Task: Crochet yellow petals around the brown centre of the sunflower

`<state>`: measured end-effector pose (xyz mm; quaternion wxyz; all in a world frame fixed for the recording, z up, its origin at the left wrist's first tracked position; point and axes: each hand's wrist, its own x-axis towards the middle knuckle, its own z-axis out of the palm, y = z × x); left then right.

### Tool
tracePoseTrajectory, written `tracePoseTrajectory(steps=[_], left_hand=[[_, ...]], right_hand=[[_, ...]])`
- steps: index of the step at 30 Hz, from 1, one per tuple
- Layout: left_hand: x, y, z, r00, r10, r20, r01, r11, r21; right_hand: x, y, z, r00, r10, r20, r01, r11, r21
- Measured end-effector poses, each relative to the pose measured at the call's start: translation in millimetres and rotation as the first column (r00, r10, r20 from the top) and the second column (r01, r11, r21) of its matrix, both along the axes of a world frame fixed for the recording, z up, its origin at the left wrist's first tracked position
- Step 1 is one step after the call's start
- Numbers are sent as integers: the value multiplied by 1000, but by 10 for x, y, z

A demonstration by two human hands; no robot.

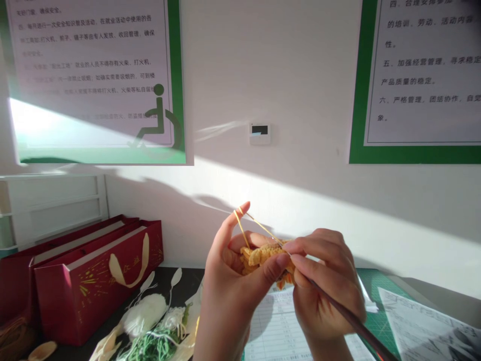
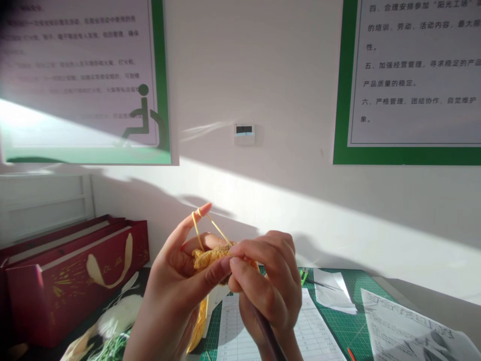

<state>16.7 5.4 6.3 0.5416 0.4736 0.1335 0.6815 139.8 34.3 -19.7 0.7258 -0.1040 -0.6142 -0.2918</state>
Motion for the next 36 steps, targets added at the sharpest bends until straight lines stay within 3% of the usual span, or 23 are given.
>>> tracePoseTrajectory(steps=[5,7,9,11,14,17,20,24,26,28,31,33,34,36], left_hand=[[-15,37,23,998,53,-12,-54,999,-10],[-14,46,32,999,52,-5,-52,998,-23],[-4,49,32,999,37,-3,-37,999,-23],[8,48,24,999,51,-15,-51,999,4],[14,47,5,994,98,-53,-95,994,57],[-5,57,-9,985,129,-114,-122,990,71],[-38,74,-9,978,146,-151,-131,986,100],[-87,86,6,984,97,-150,-85,993,84],[-112,89,17,986,60,-154,-53,997,52],[-133,94,27,987,27,-159,-22,999,32],[-151,106,32,988,8,-156,-3,999,34],[-148,109,30,990,8,-142,-1,999,48],[-143,107,29,991,18,-129,-11,998,59],[-128,94,31,994,48,-99,-40,996,77]], right_hand=[[32,145,-24,978,209,-13,-208,962,-175],[54,205,-46,962,272,-18,-271,949,-161],[60,238,-70,979,202,3,-201,976,-81],[48,235,-84,998,56,8,-56,998,-14],[7,184,-83,999,-19,-45,17,999,-37],[-26,121,-69,982,118,-147,-130,989,-71],[-38,66,-52,931,282,-233,-316,941,-124],[-23,11,-17,834,404,-376,-513,818,-259],[1,3,11,768,446,-460,-613,721,-324],[28,12,41,692,496,-525,-714,578,-396],[51,41,76,553,571,-607,-829,306,-468],[41,57,84,482,587,-651,-860,175,-478],[29,61,84,466,579,-669,-865,141,-481],[-7,64,76,461,553,-694,-870,129,-475]])
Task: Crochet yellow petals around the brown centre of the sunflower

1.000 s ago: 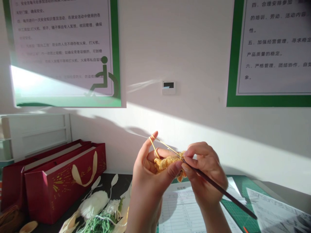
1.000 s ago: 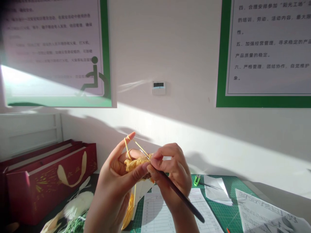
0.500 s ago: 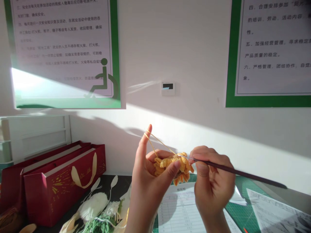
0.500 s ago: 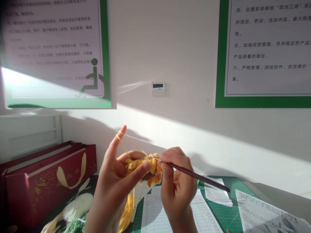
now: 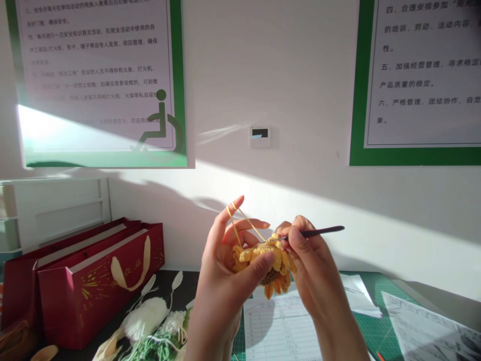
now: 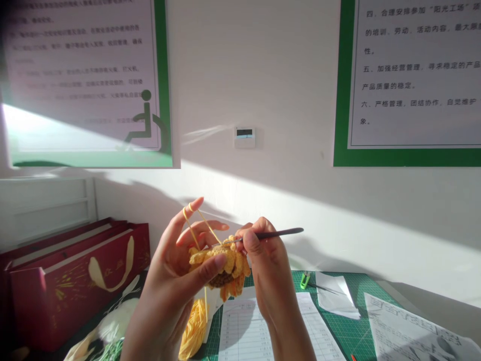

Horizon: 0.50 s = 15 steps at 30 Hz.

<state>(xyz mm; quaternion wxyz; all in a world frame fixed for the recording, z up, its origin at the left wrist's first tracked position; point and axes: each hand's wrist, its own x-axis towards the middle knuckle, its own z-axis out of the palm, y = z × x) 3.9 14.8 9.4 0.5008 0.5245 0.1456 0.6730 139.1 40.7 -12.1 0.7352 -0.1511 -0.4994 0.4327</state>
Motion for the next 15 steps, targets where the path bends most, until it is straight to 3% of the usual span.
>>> tracePoseTrajectory(steps=[3,8,15], left_hand=[[21,-32,15,1000,21,14,-21,1000,-7],[0,-59,31,1000,15,-9,-15,1000,-27],[-107,-47,-5,977,-199,-75,197,980,-33]], right_hand=[[-51,-1,-19,999,-26,-22,26,999,24],[-66,28,-42,999,-44,5,42,976,212],[-50,30,-35,1000,10,8,-12,969,248]])
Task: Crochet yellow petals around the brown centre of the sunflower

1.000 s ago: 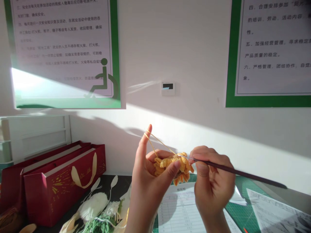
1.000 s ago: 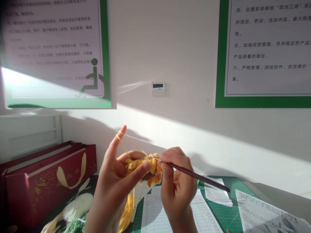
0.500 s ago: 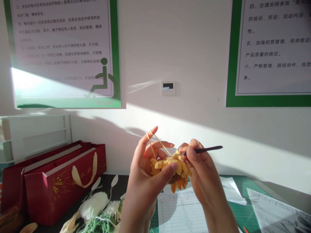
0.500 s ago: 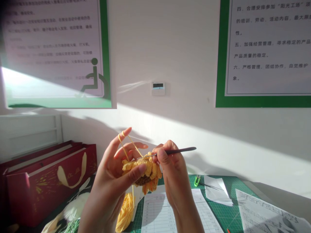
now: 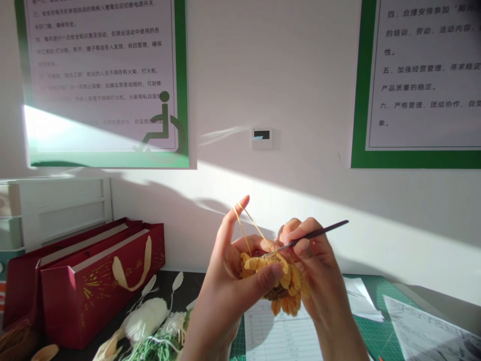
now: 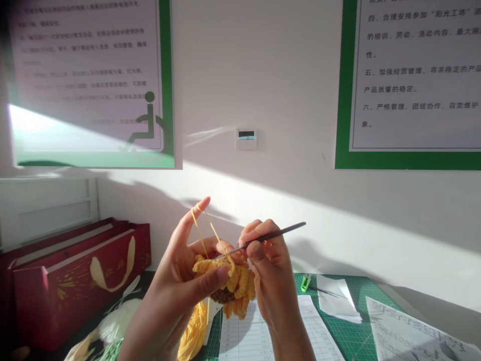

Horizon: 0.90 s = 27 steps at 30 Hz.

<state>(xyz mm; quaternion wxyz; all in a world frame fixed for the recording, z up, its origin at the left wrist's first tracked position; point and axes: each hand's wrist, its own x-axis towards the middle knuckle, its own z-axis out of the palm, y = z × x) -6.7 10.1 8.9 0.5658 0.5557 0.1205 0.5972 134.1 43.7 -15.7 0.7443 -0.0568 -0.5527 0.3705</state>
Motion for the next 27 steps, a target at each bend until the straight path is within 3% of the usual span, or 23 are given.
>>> tracePoseTrajectory(steps=[4,10,16,23,27], left_hand=[[-33,3,6,995,-103,-2,103,995,15],[-26,-7,11,985,-172,15,172,985,4],[4,2,-7,971,-238,12,237,971,25],[-26,26,-22,974,-227,-30,226,974,-13],[-27,55,-31,962,-271,-34,271,963,-9]], right_hand=[[-31,-43,12,993,111,-31,-113,992,-53],[-18,-87,35,985,159,-64,-164,983,-85],[49,-120,44,991,129,-39,-131,989,-65],[140,-143,46,999,34,36,-37,995,97],[151,-158,62,999,18,33,-20,997,73]])
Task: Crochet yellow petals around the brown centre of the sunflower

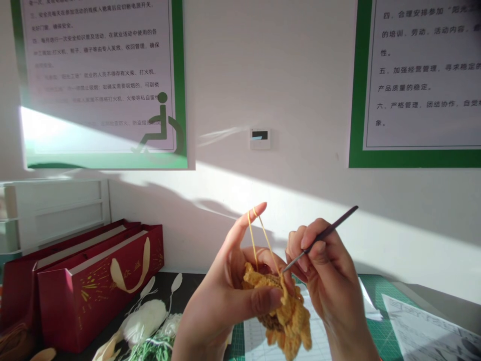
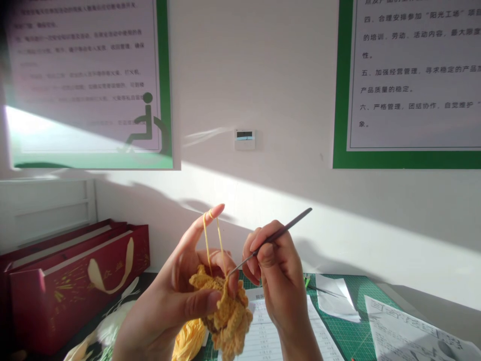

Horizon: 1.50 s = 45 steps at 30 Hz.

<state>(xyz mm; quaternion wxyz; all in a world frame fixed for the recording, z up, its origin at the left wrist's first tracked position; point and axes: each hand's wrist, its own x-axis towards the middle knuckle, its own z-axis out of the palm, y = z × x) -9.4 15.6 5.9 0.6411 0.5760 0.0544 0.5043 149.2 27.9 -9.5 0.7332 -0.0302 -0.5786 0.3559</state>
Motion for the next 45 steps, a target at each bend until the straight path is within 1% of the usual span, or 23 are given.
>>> tracePoseTrajectory(steps=[2,4,7,10,13,16,21,23,25,28,30,34,37,42,44,45], left_hand=[[4,9,-6,999,-39,2,39,999,14],[9,1,-8,999,-45,0,45,998,34],[17,-42,-1,998,56,-13,-56,997,47],[23,-91,15,987,160,-10,-159,987,36],[20,-108,27,976,220,-3,-220,975,29],[9,-99,29,970,245,-3,-244,969,28],[-1,-96,25,967,253,-23,-252,967,39],[2,-95,21,966,256,-27,-255,966,42],[8,-88,15,963,267,-24,-266,963,43],[24,-75,5,957,289,-5,-288,956,54],[38,-72,4,957,291,15,-291,954,70],[51,-83,13,954,292,70,-297,951,89],[44,-93,23,946,318,59,-322,943,87],[51,-108,35,936,348,47,-350,935,53],[72,-121,40,923,379,63,-381,924,20],[84,-129,44,910,407,72,-409,913,4]], right_hand=[[-17,-10,10,1000,21,-14,-22,999,-39],[-43,-16,16,998,61,-35,-64,992,-106],[-77,-8,13,995,90,-53,-100,965,-244],[-78,21,1,997,75,-34,-82,934,-348],[-64,50,-6,996,84,-22,-86,930,-357],[-92,55,-2,991,124,-46,-132,934,-332],[-200,25,20,971,151,-187,-211,909,-359],[-203,21,17,968,142,-205,-213,901,-379],[-175,27,4,979,118,-169,-175,908,-381],[-116,40,-21,998,37,-50,-53,931,-360],[-93,44,-31,1000,-10,24,18,947,-322],[-72,47,-37,989,-56,136,84,974,-209],[-37,57,-40,972,-115,203,140,984,-113],[-6,65,-26,945,-223,239,227,974,11],[-22,58,-14,917,-323,233,309,946,96],[-31,53,-10,889,-403,217,376,914,154]])
